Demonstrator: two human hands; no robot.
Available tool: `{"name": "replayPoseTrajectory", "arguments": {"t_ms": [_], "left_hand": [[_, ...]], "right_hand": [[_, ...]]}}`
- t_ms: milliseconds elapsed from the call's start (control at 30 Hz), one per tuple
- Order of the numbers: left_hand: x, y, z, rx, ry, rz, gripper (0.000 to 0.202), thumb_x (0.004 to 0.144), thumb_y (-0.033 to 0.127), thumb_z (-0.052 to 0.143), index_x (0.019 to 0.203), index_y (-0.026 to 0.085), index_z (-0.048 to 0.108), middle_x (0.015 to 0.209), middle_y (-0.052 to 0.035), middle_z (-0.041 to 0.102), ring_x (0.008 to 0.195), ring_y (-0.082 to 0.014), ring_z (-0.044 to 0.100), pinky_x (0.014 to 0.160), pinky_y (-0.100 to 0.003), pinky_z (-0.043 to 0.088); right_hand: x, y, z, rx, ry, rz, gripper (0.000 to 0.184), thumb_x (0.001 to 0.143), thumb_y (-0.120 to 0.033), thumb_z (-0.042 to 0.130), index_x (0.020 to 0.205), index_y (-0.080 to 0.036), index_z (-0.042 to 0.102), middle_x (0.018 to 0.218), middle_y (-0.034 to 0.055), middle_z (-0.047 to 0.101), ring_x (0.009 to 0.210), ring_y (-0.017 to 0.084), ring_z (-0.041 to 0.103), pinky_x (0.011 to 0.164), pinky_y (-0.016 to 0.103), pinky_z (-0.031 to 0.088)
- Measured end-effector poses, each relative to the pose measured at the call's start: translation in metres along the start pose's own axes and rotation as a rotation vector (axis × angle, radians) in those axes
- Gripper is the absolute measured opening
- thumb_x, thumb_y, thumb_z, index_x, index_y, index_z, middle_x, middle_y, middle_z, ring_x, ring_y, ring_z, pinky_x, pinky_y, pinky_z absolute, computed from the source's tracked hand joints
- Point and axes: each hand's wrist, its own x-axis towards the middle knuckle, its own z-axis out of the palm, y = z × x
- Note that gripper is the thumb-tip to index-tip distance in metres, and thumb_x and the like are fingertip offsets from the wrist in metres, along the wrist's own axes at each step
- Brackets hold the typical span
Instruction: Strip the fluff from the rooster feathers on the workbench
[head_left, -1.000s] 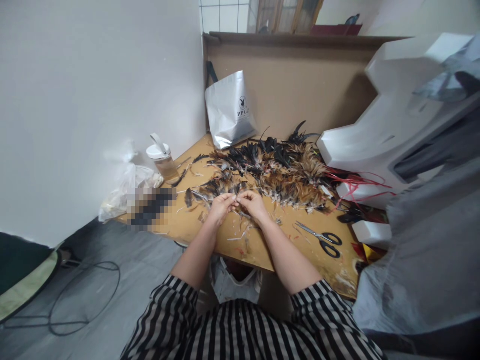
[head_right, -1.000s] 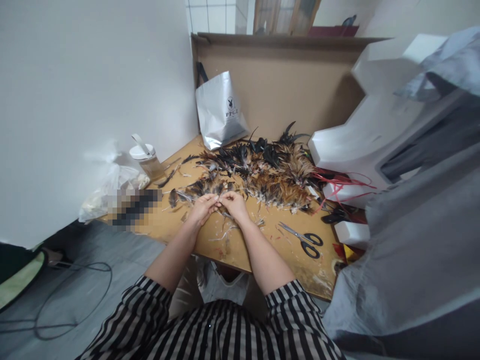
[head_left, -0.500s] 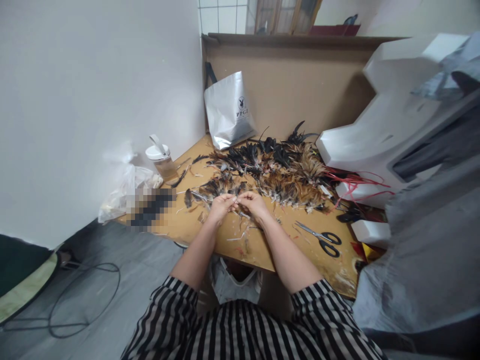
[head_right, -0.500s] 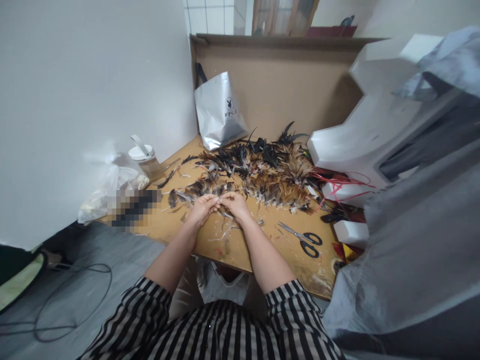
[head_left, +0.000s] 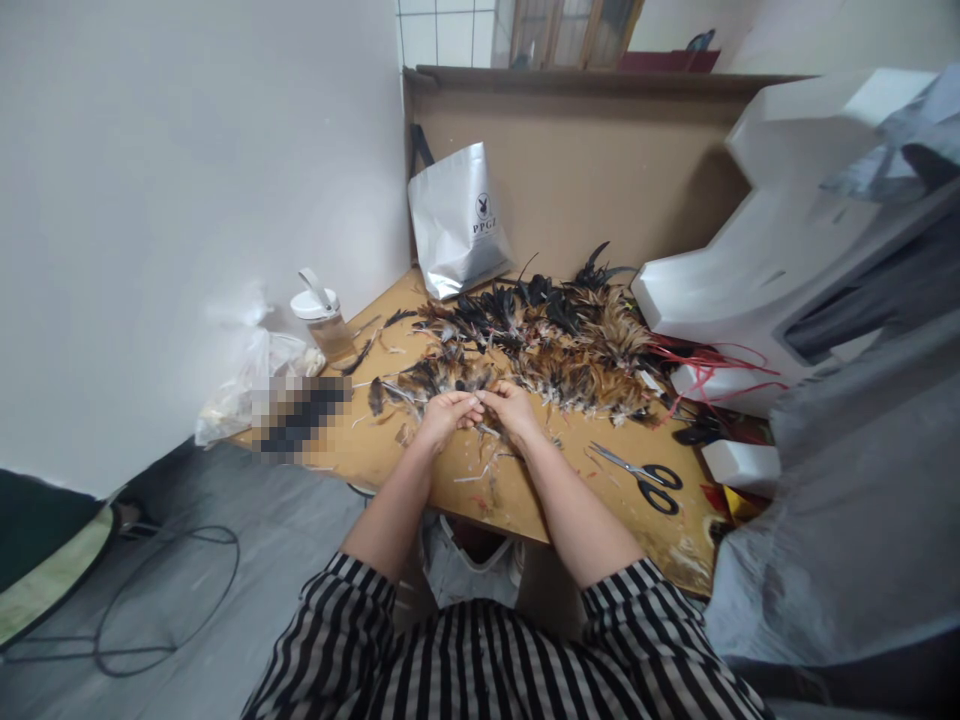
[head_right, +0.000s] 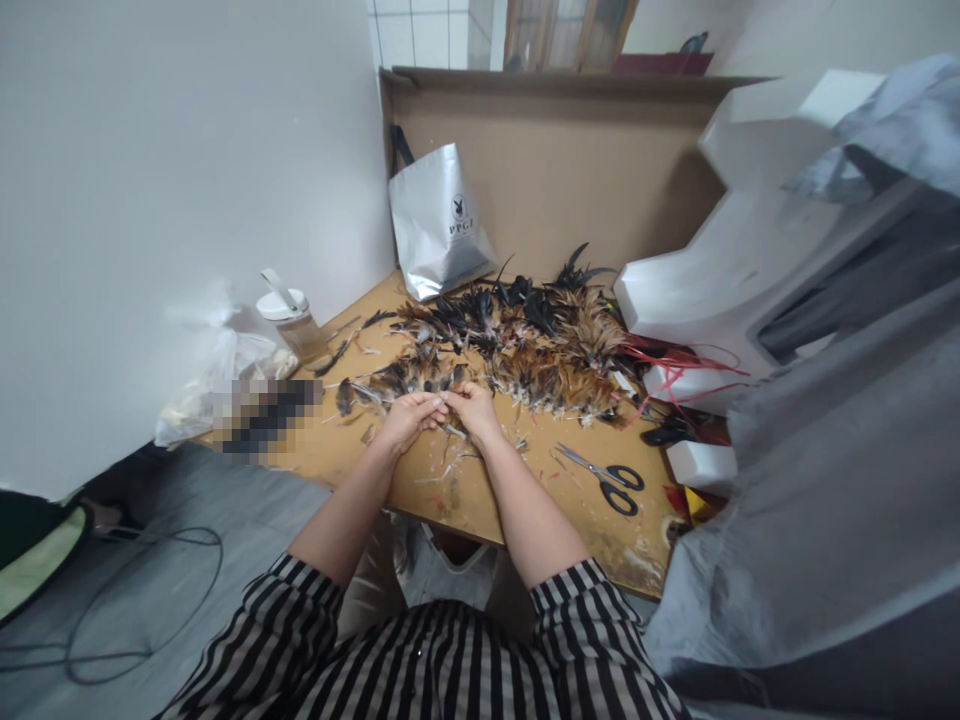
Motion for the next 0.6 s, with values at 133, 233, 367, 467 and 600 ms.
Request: {"name": "replayPoseTrajectory", "arguments": {"t_ms": [133, 233, 367, 467, 600], "left_hand": [[-0.001, 0.0, 0.001, 0.035, -0.02, -0.016, 0.026, 0.061, 0.033, 0.067, 0.073, 0.01, 0.062, 0.065, -0.0061, 0.063, 0.052, -0.0084, 0.055, 0.048, -0.018, 0.039], [0.0, 0.0, 0.001, 0.048, -0.015, 0.009, 0.024, 0.061, 0.032, 0.067, 0.071, 0.011, 0.062, 0.063, -0.0052, 0.063, 0.05, -0.0078, 0.054, 0.047, -0.019, 0.038], [0.001, 0.002, -0.001, -0.002, 0.051, 0.028, 0.024, 0.061, 0.032, 0.067, 0.073, 0.011, 0.061, 0.066, -0.004, 0.062, 0.051, -0.0068, 0.053, 0.047, -0.018, 0.038], [0.002, 0.004, -0.003, -0.082, 0.111, 0.042, 0.025, 0.062, 0.031, 0.067, 0.074, 0.011, 0.06, 0.067, -0.0033, 0.062, 0.051, -0.0055, 0.053, 0.047, -0.016, 0.037], [0.004, 0.004, -0.005, -0.137, 0.165, 0.052, 0.027, 0.062, 0.032, 0.067, 0.078, 0.012, 0.059, 0.069, -0.0024, 0.062, 0.051, -0.005, 0.053, 0.045, -0.016, 0.037]], "right_hand": [[0.001, 0.002, 0.0, -0.029, 0.005, -0.024, 0.034, 0.053, -0.043, 0.067, 0.055, -0.017, 0.045, 0.043, -0.0069, 0.044, 0.041, 0.006, 0.034, 0.042, 0.02, 0.026], [0.002, 0.001, -0.002, -0.045, -0.025, 0.009, 0.031, 0.054, -0.043, 0.066, 0.056, -0.017, 0.049, 0.044, -0.0064, 0.044, 0.04, 0.006, 0.034, 0.041, 0.02, 0.026], [0.004, -0.006, -0.015, -0.24, -0.139, -0.029, 0.024, 0.059, -0.039, 0.062, 0.066, -0.015, 0.06, 0.05, -0.0037, 0.052, 0.043, 0.006, 0.038, 0.044, 0.02, 0.029], [0.003, -0.01, -0.028, -0.521, -0.324, -0.095, 0.015, 0.059, -0.03, 0.062, 0.059, -0.015, 0.062, 0.054, -0.0012, 0.057, 0.047, 0.008, 0.044, 0.049, 0.021, 0.031], [-0.003, -0.011, -0.033, -0.813, -0.38, -0.119, 0.008, 0.053, -0.019, 0.065, 0.046, -0.018, 0.06, 0.042, -0.0021, 0.051, 0.044, 0.009, 0.042, 0.046, 0.022, 0.026]]}}
